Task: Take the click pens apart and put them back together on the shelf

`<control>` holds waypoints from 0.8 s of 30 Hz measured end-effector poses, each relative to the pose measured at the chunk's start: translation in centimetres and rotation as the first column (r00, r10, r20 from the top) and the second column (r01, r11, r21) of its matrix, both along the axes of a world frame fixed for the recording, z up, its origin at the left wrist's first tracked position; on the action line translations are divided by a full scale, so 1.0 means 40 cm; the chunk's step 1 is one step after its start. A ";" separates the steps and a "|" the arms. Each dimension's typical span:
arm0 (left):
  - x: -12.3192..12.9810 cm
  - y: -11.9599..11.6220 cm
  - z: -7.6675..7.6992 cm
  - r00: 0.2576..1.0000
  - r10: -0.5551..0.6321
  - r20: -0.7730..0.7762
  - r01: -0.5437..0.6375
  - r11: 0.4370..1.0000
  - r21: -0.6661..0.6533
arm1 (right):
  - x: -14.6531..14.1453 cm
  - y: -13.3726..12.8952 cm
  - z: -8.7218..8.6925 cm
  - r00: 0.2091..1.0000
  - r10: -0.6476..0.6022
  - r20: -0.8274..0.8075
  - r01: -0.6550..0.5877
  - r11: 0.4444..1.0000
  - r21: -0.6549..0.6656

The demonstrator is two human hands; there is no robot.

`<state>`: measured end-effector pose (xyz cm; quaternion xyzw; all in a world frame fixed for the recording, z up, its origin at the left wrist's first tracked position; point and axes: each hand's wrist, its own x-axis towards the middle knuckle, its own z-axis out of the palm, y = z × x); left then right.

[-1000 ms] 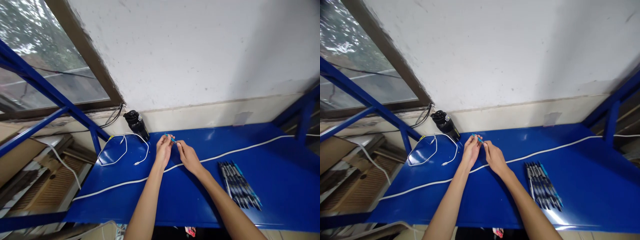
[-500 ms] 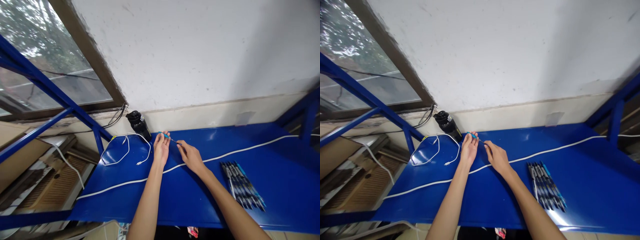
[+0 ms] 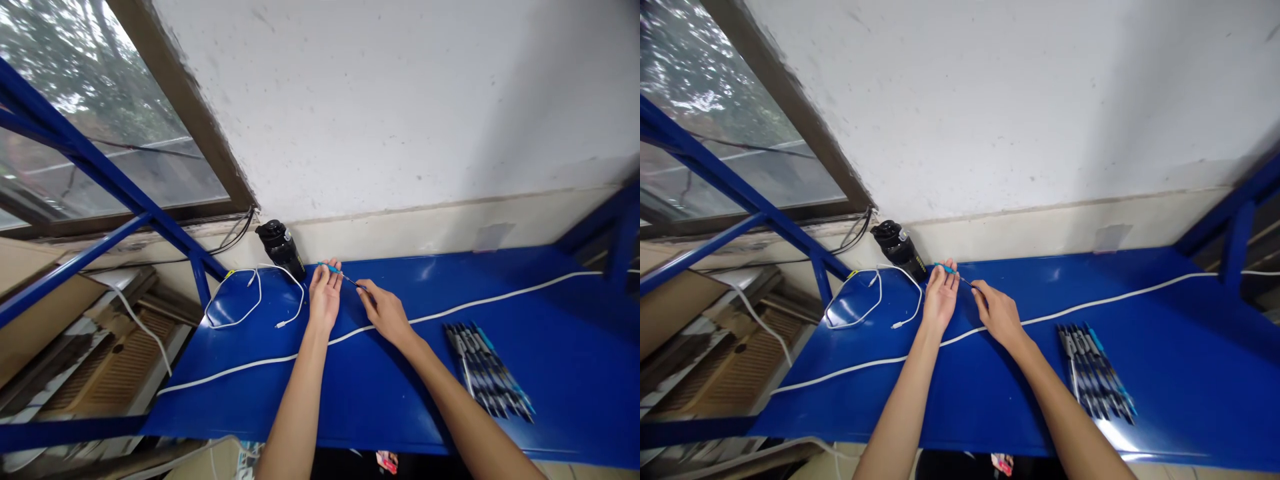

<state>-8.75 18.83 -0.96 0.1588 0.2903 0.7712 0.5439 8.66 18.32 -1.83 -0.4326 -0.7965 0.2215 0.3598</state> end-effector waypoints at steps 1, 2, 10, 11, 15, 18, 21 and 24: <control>0.002 -0.001 0.001 1.000 -0.007 -0.004 0.007 1.000 -0.001 | 0.000 0.000 0.000 1.000 -0.001 -0.002 0.001 1.000 -0.003; 0.003 -0.002 0.003 1.000 -0.014 -0.006 0.014 1.000 -0.003 | 0.000 0.000 0.000 1.000 -0.001 -0.004 0.001 1.000 -0.006; 0.009 -0.007 0.010 0.999 -0.029 -0.027 0.030 0.999 0.024 | 0.002 -0.004 0.015 1.000 -0.002 0.003 0.002 1.000 0.013; 0.011 -0.008 0.011 0.999 -0.028 -0.038 0.029 0.999 0.025 | 0.002 -0.005 0.016 1.000 -0.001 0.001 0.000 1.000 0.013; 0.018 -0.009 0.014 0.996 -0.009 -0.093 0.011 1.000 0.022 | 0.002 -0.005 0.020 1.000 0.001 0.010 -0.001 1.000 0.023; 0.024 -0.011 0.016 0.992 0.006 -0.130 -0.002 0.999 0.033 | 0.003 -0.004 0.020 1.000 -0.007 0.018 0.007 1.000 0.029; 0.027 -0.013 0.018 0.989 0.019 -0.149 -0.011 0.998 0.054 | 0.005 -0.004 0.020 1.000 -0.012 0.022 0.011 0.999 0.034; 0.030 -0.013 0.019 0.986 0.031 -0.166 -0.019 0.997 0.074 | 0.007 -0.004 0.019 1.000 -0.013 0.025 0.012 0.999 0.043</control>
